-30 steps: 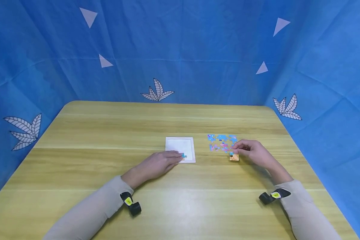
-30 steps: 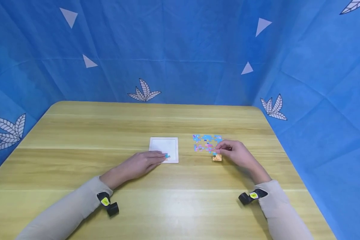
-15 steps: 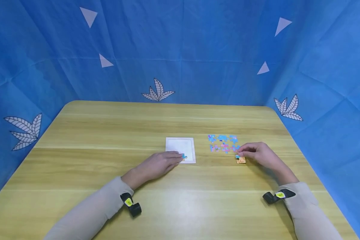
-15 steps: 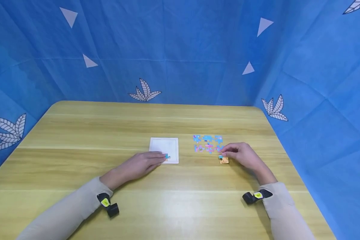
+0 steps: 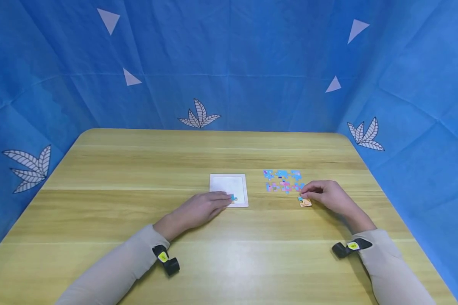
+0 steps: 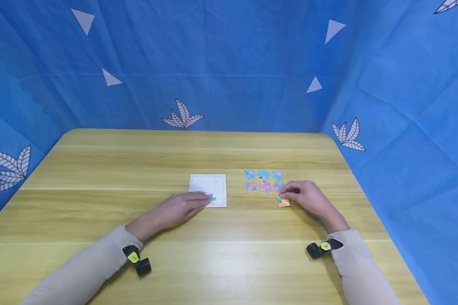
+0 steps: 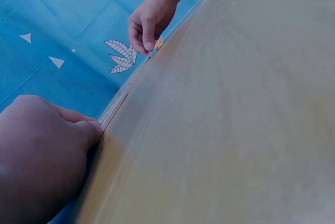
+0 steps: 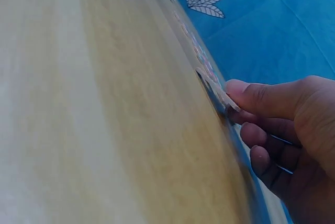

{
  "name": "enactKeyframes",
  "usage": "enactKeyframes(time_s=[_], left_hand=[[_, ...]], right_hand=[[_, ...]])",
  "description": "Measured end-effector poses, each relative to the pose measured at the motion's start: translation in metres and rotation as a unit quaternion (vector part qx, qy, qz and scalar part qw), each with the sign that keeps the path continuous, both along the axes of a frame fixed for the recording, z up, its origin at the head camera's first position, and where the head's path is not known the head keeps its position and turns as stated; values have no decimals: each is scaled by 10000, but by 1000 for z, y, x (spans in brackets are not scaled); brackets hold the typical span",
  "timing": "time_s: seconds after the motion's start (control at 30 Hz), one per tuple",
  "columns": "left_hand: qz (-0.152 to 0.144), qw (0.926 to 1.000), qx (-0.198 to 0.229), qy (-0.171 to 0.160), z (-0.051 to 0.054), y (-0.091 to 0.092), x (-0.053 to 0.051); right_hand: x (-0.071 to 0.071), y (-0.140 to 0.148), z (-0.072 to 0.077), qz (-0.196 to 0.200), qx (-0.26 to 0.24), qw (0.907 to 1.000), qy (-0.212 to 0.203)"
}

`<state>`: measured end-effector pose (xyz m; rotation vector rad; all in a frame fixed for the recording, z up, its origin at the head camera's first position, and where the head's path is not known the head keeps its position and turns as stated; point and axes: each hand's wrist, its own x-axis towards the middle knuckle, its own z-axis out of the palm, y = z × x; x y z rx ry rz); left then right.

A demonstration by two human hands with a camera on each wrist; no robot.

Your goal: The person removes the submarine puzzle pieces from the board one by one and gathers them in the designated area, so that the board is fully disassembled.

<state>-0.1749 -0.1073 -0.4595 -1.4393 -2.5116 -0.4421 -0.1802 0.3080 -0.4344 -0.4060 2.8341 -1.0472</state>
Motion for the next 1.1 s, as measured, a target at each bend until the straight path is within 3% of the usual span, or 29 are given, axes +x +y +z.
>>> enactKeyframes(time_s=[0.23,0.53,0.8,1.1], left_hand=[[13,9999,3,105,-2,0,0],[-25,9999,-21,157,-3,2,1],[47,9997,52,241,-4,1,-1],[70,9999,65,86,-3,-1,-2]], right_hand=[[-1,1,-4,2,70,9998,174],[4,-6,3,11,84,9992,392],[2,-31,11,417,-143,9980,461],[-8,-68,18,961,-114,9924,763]])
